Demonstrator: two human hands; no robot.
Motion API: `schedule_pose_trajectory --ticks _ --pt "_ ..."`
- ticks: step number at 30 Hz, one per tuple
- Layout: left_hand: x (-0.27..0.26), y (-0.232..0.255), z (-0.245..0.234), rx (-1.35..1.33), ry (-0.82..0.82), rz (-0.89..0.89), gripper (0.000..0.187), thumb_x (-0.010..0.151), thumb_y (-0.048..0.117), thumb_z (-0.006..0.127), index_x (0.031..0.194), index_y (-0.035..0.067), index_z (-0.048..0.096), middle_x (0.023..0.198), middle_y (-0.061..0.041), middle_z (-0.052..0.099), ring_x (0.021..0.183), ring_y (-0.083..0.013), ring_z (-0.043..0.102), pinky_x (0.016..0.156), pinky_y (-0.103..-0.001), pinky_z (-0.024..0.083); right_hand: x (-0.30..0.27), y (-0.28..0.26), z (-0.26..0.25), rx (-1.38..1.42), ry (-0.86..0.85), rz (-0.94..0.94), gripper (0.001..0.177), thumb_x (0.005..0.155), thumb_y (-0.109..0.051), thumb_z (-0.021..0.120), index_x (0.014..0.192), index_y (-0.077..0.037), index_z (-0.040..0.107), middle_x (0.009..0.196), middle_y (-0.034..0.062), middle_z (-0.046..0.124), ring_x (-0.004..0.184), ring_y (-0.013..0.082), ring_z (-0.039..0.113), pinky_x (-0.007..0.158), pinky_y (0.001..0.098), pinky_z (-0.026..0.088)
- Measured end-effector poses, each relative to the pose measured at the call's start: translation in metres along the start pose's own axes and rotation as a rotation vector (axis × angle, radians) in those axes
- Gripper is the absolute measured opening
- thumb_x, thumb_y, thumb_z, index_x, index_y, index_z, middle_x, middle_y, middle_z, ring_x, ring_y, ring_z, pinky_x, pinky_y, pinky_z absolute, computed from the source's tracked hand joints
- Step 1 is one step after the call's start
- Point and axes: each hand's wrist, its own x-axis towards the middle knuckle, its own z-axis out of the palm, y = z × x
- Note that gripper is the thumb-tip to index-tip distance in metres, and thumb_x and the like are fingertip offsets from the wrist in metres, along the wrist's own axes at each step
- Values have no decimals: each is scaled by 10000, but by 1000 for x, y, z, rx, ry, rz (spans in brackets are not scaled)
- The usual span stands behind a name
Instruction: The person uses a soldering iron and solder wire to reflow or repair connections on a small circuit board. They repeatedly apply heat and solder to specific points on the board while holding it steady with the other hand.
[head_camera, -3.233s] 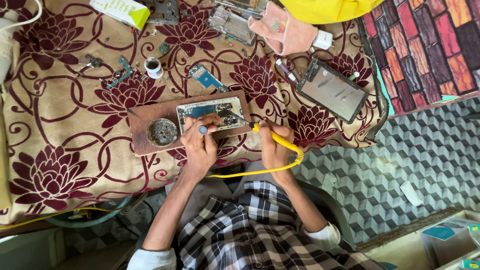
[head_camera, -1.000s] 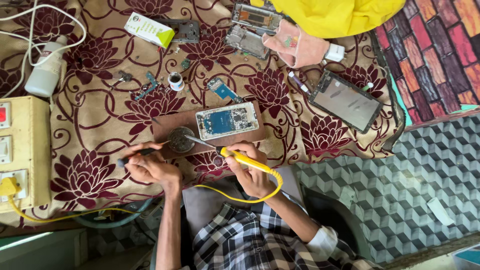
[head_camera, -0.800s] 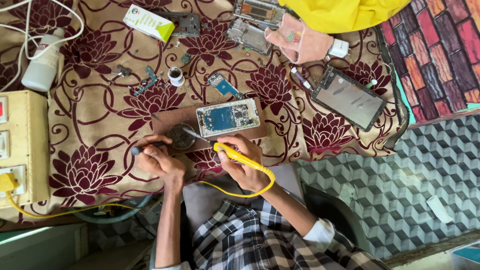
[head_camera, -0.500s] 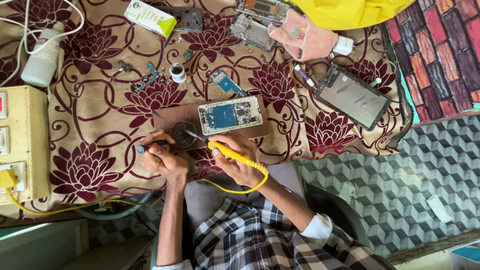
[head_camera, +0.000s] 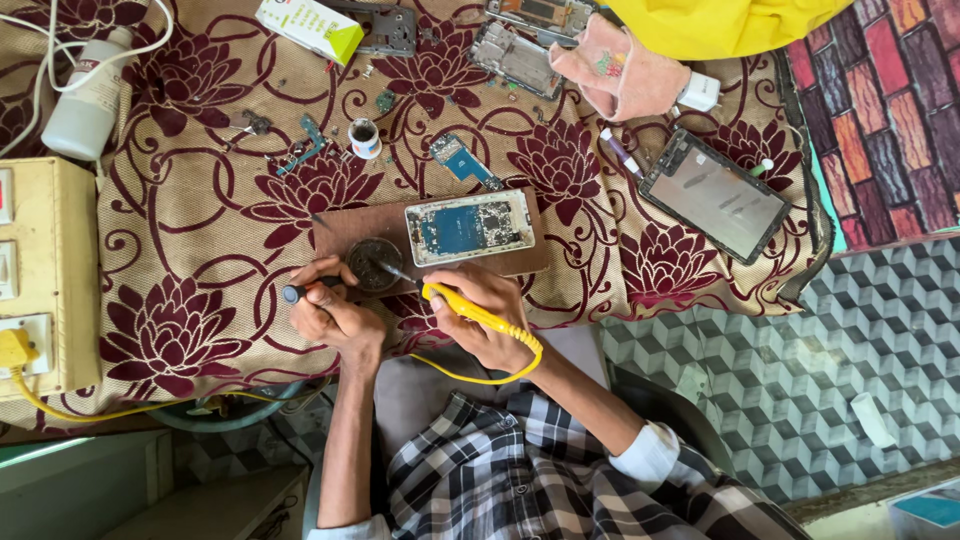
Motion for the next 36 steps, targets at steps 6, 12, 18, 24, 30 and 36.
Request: schedule_pose_trajectory --ticks 6,12,18,24,30,36 --pt "-6 9 -4 113 -22 26 619 1195 443 225 907 11 563 751 -64 596 631 -144 470 718 -319 438 5 4 8 7 -24 66 168 988 -63 652 1148 -10 655 963 107 734 796 197 728 704 313 603" --pt "-6 16 -5 2 -39 3 640 1177 455 235 839 -26 487 758 -103 585 695 -200 520 730 -312 426 0 -7 0 -16 -7 27 195 977 -60 660 1162 2 658 976 119 729 840 239 723 741 343 581" --pt "-1 15 0 -17 -14 25 649 1173 468 245 842 -37 485 748 -112 593 651 -195 495 735 -374 418 4 -1 -7 -2 -72 19 224 966 -66 661 1173 18 658 955 113 710 806 226 710 720 327 579" --pt "0 18 0 12 -13 62 635 1185 440 250 830 -23 498 739 -102 581 673 -203 504 748 -353 434 4 1 -9 17 -106 42 231 986 -63 647 1202 19 657 948 110 702 756 178 692 647 310 569" --pt "0 13 2 12 -3 102 606 1179 405 251 760 17 454 700 -82 579 642 -200 478 677 -348 393 1 3 -8 12 -94 13 277 997 -31 659 1263 42 632 895 87 649 720 161 641 620 308 531" --pt "1 15 1 21 -35 89 602 1182 389 254 789 -9 475 730 -97 583 660 -202 501 620 -331 376 2 -1 -2 42 -128 -18 302 978 -32 665 1266 54 629 909 89 646 711 152 642 593 285 524"
